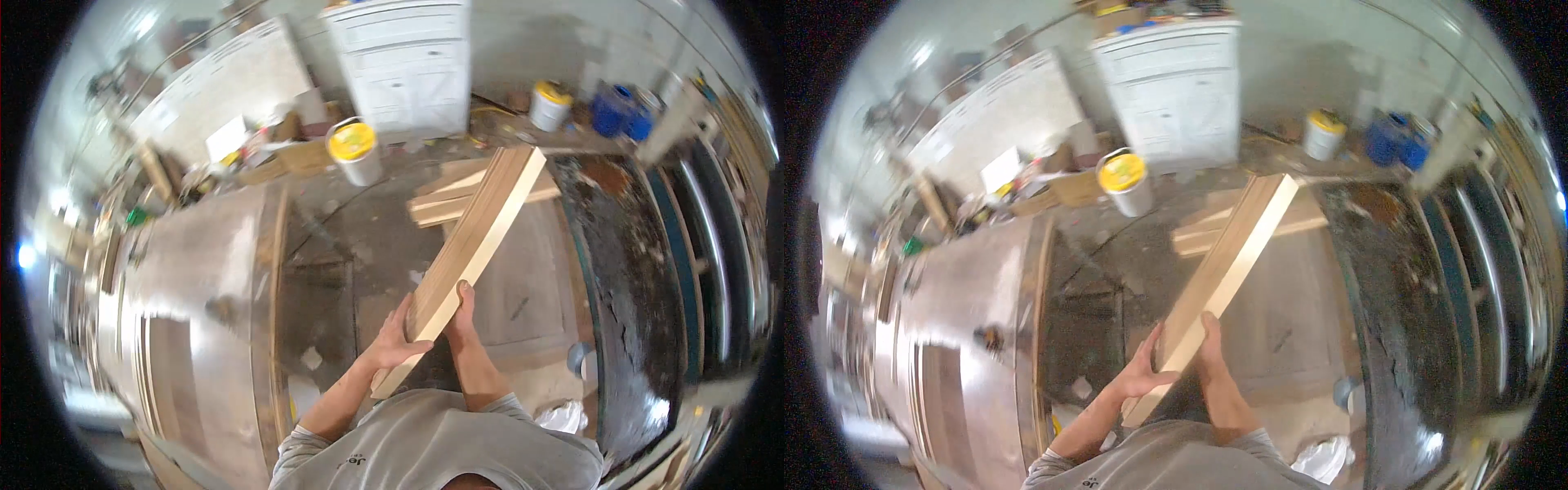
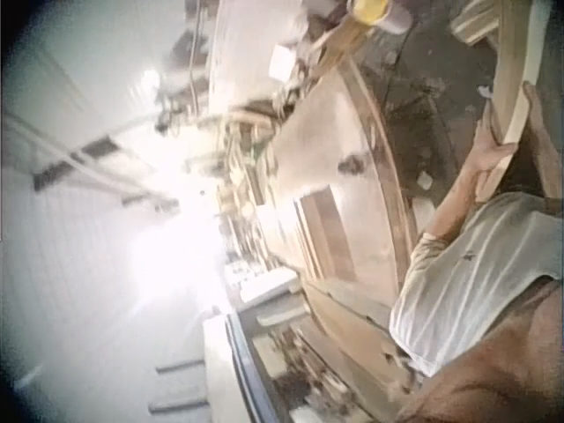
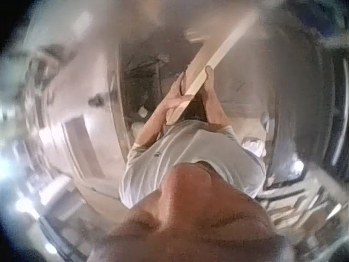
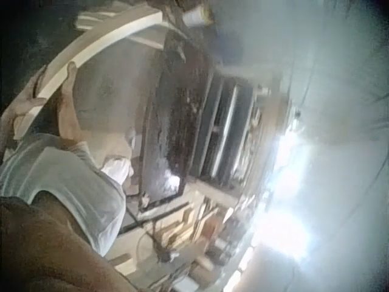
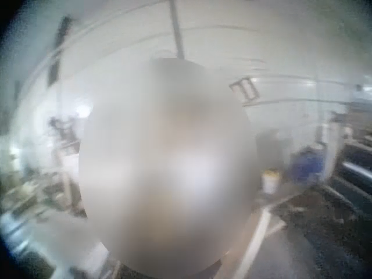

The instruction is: Sanding individual wood planks using a handheld orbital sander in a workshop environment.

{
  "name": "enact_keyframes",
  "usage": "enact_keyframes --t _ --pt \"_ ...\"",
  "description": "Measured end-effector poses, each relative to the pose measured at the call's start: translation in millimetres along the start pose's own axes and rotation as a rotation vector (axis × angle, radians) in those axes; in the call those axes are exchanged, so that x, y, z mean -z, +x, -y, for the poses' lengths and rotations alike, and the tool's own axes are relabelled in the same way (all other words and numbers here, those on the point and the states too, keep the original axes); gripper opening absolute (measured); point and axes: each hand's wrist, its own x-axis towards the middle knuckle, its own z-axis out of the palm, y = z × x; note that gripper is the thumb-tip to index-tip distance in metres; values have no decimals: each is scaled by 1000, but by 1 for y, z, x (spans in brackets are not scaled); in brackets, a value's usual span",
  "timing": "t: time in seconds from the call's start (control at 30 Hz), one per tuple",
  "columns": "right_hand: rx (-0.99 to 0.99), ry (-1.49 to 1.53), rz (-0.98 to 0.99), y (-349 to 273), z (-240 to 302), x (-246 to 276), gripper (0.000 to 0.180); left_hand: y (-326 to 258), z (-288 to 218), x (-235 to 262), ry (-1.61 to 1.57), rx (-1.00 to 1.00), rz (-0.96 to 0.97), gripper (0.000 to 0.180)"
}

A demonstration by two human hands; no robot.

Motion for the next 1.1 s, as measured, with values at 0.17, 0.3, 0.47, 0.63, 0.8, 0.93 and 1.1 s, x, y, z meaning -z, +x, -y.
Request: enact_keyframes --t 0.17,0.3,0.47,0.63,0.8,0.93,1.1 --pt "-351 -184 134 -40 -46 -65 80 -125 41 -2 -60 -51 -466 121" --pt "-626 -154 439 -54 -121 -99 84 -224 87 -18 -50 190 -768 120" --pt "-1027 -55 516 -117 -242 -140 95 -345 97 -37 -70 582 -944 123" --pt "-1205 -97 642 -168 -349 -175 103 -425 137 -40 -12 825 -1094 124" --pt "-1357 -22 600 -184 -430 -210 108 -483 185 19 24 945 -974 123" --pt "-1536 -485 721 -154 -440 -217 102 -516 234 63 179 896 -821 120" --pt "-1063 -1238 1083 -91 -410 -216 63 -534 321 81 280 826 -725 122"
